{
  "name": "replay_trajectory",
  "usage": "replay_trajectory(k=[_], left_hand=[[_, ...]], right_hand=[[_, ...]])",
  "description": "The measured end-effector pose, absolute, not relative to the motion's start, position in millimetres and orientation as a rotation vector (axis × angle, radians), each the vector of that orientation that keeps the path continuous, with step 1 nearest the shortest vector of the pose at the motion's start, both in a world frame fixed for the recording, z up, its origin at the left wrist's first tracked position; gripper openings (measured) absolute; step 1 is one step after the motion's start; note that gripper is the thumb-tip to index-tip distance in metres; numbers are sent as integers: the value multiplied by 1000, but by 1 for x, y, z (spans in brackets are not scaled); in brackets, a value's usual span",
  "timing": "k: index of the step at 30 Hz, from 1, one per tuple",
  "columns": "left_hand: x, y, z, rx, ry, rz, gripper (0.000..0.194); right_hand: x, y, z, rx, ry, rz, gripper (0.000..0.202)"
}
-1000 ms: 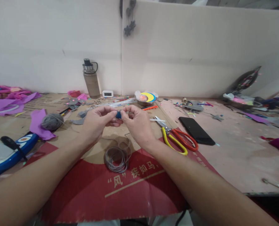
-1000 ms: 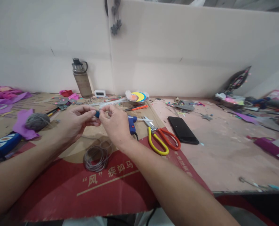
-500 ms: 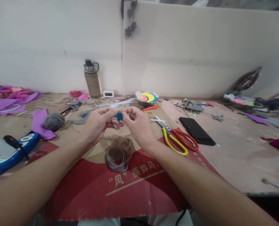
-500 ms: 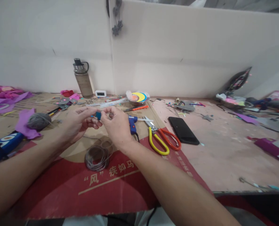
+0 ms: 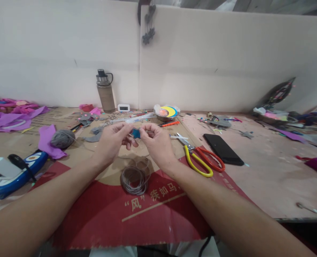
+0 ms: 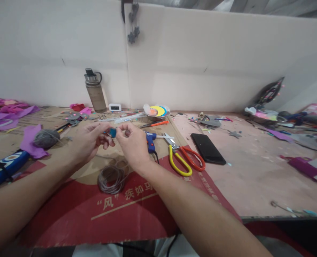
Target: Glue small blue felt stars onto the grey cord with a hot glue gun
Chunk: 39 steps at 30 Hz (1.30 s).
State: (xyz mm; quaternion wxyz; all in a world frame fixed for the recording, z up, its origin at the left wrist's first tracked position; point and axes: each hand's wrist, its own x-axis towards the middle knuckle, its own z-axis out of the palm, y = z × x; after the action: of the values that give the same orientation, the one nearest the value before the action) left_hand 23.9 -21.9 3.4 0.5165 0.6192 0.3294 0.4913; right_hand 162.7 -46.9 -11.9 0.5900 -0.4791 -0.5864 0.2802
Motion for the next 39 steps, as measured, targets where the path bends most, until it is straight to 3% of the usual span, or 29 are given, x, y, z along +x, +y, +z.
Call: replay_trajectory(k=[16,30,39], left_hand=[[24,-20,-1,1458,821,1048,23],[23,-16,-10,1349,841,1062,39],[20,-17,-8,1596,884,1099,27]], right_hand=[[168,-49,-15,-1100,-1315,743,17],[171,-51,-10,-1162,-1319,745,14],[173,-49,-13,-1162,-1391,671,15]])
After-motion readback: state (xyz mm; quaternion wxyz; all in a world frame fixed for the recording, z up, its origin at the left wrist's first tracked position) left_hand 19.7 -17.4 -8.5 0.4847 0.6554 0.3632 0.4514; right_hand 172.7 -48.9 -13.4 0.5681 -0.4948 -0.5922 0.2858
